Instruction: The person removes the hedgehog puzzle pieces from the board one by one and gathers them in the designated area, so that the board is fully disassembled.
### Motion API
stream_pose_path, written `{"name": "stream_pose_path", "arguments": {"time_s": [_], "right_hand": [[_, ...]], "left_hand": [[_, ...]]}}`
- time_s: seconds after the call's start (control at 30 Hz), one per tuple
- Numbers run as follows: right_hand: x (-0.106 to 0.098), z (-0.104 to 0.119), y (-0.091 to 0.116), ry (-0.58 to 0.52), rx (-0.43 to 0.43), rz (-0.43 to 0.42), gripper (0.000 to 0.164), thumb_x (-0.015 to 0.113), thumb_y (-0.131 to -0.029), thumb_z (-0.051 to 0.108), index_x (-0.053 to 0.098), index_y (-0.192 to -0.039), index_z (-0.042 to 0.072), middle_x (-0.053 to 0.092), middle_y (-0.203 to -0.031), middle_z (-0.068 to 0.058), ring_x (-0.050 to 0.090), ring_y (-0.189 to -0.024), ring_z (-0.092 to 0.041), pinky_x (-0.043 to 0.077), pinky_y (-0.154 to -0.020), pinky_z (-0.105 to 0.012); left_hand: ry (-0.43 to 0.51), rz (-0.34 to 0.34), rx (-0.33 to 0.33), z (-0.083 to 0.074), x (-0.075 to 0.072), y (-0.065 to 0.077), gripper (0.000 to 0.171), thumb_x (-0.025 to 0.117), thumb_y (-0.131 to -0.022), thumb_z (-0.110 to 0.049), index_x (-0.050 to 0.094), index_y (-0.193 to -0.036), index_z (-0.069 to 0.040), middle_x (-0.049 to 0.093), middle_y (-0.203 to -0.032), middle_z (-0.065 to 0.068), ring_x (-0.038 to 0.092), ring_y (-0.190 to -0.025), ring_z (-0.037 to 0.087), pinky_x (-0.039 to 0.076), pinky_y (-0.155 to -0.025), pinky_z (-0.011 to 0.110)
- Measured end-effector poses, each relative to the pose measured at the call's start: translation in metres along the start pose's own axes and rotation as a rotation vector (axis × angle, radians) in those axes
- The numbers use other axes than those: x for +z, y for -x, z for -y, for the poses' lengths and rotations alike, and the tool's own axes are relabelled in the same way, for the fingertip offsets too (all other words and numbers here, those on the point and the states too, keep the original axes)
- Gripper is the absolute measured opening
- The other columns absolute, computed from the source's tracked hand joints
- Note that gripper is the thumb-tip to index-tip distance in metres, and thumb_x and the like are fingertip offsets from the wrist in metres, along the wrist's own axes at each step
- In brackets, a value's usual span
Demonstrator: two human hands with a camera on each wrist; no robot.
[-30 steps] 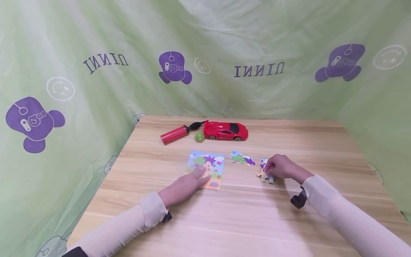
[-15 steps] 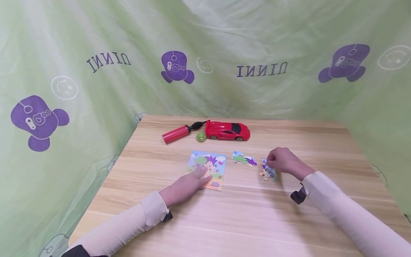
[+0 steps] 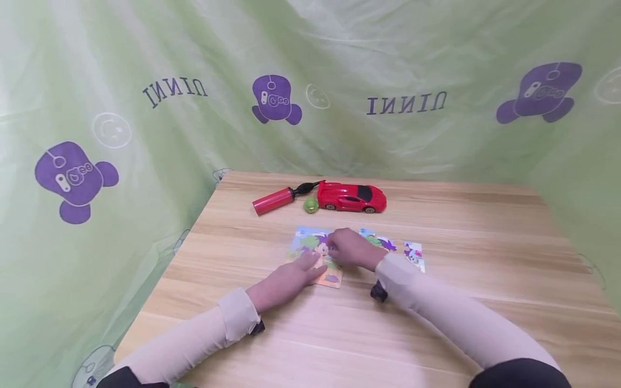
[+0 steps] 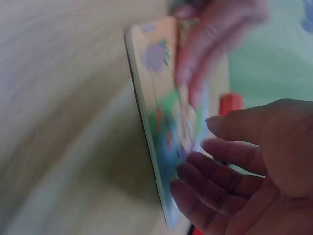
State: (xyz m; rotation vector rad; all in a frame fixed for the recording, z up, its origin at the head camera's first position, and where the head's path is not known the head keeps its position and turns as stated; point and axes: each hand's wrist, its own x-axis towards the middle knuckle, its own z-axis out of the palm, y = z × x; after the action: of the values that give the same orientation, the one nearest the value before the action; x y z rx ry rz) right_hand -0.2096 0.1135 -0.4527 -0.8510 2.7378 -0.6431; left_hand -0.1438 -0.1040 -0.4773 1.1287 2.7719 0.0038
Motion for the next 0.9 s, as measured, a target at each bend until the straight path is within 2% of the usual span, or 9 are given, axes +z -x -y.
{"name": "stream_pose_path", "arguments": {"time_s": [0.07,0.17,0.27,0.33,0.43,0.53,0.7,0.9], "right_hand": [[0.01,0.006,-0.007,0.063,-0.024,-0.015,0.021,0.065,-0.093,0.013,0.074,-0.109,0.004,0.071,-0.098,-0.007,0.061,-0.083,-0.015,0.058,-0.083,-0.038],[0.018,0.013,-0.013,0.153,-0.033,-0.041,0.015,0.063,-0.093,0.012,0.074,-0.1,0.004,0.067,-0.091,-0.008,0.058,-0.078,-0.017,0.057,-0.076,-0.038],[0.02,0.019,-0.016,0.196,-0.043,-0.054,0.011,0.063,-0.092,0.01,0.072,-0.088,0.005,0.063,-0.082,-0.007,0.055,-0.072,-0.018,0.053,-0.068,-0.036],[0.02,0.021,-0.017,0.191,-0.043,-0.05,0.011,0.064,-0.092,0.01,0.071,-0.086,0.006,0.062,-0.08,-0.007,0.054,-0.07,-0.018,0.052,-0.067,-0.036],[0.02,0.022,-0.019,0.191,-0.043,-0.04,0.011,0.065,-0.092,0.011,0.072,-0.088,0.005,0.064,-0.082,-0.007,0.057,-0.072,-0.018,0.054,-0.071,-0.037],[0.021,0.023,-0.02,0.21,-0.038,-0.042,0.011,0.065,-0.092,0.012,0.072,-0.087,0.005,0.064,-0.082,-0.007,0.059,-0.071,-0.019,0.056,-0.072,-0.038],[0.023,0.026,-0.023,0.271,-0.04,-0.065,0.01,0.066,-0.092,0.012,0.07,-0.092,0.003,0.066,-0.083,-0.01,0.062,-0.073,-0.022,0.057,-0.072,-0.039],[0.025,0.028,-0.028,0.314,-0.027,-0.045,0.014,0.072,-0.09,0.017,0.071,-0.088,0.004,0.066,-0.077,-0.008,0.059,-0.07,-0.022,0.055,-0.067,-0.038]], "left_hand": [[-0.071,-0.025,0.029,-0.002,0.0,-0.003,0.045,0.045,-0.107,-0.019,0.046,-0.151,-0.023,0.037,-0.161,0.011,0.038,-0.149,0.029,0.049,-0.11,0.036],[-0.183,-0.078,0.076,-0.005,0.001,-0.006,0.043,0.048,-0.105,-0.017,0.052,-0.148,-0.022,0.046,-0.156,0.012,0.048,-0.143,0.028,0.055,-0.103,0.032],[-0.225,-0.101,0.081,-0.005,0.005,-0.006,0.041,0.05,-0.104,-0.017,0.055,-0.145,-0.023,0.05,-0.153,0.011,0.052,-0.14,0.026,0.055,-0.101,0.031],[-0.201,-0.081,0.061,-0.005,0.007,-0.005,0.042,0.049,-0.105,-0.016,0.054,-0.146,-0.023,0.047,-0.155,0.011,0.049,-0.142,0.026,0.052,-0.106,0.033],[-0.091,-0.044,0.009,-0.003,0.009,-0.003,0.043,0.045,-0.106,-0.018,0.051,-0.148,-0.023,0.041,-0.159,0.01,0.042,-0.147,0.027,0.045,-0.114,0.036],[-0.03,-0.057,-0.016,-0.001,0.008,-0.002,0.041,0.046,-0.106,-0.021,0.053,-0.147,-0.021,0.042,-0.158,0.01,0.042,-0.147,0.027,0.045,-0.115,0.036],[-0.066,-0.125,-0.011,0.0,0.006,0.0,0.04,0.052,-0.104,-0.026,0.058,-0.142,-0.016,0.05,-0.153,0.009,0.048,-0.143,0.027,0.049,-0.111,0.035],[-0.023,-0.122,-0.078,-0.005,0.006,0.006,0.042,0.052,-0.105,-0.033,0.057,-0.143,-0.017,0.047,-0.152,0.021,0.045,-0.144,0.034,0.053,-0.106,0.039]]}}
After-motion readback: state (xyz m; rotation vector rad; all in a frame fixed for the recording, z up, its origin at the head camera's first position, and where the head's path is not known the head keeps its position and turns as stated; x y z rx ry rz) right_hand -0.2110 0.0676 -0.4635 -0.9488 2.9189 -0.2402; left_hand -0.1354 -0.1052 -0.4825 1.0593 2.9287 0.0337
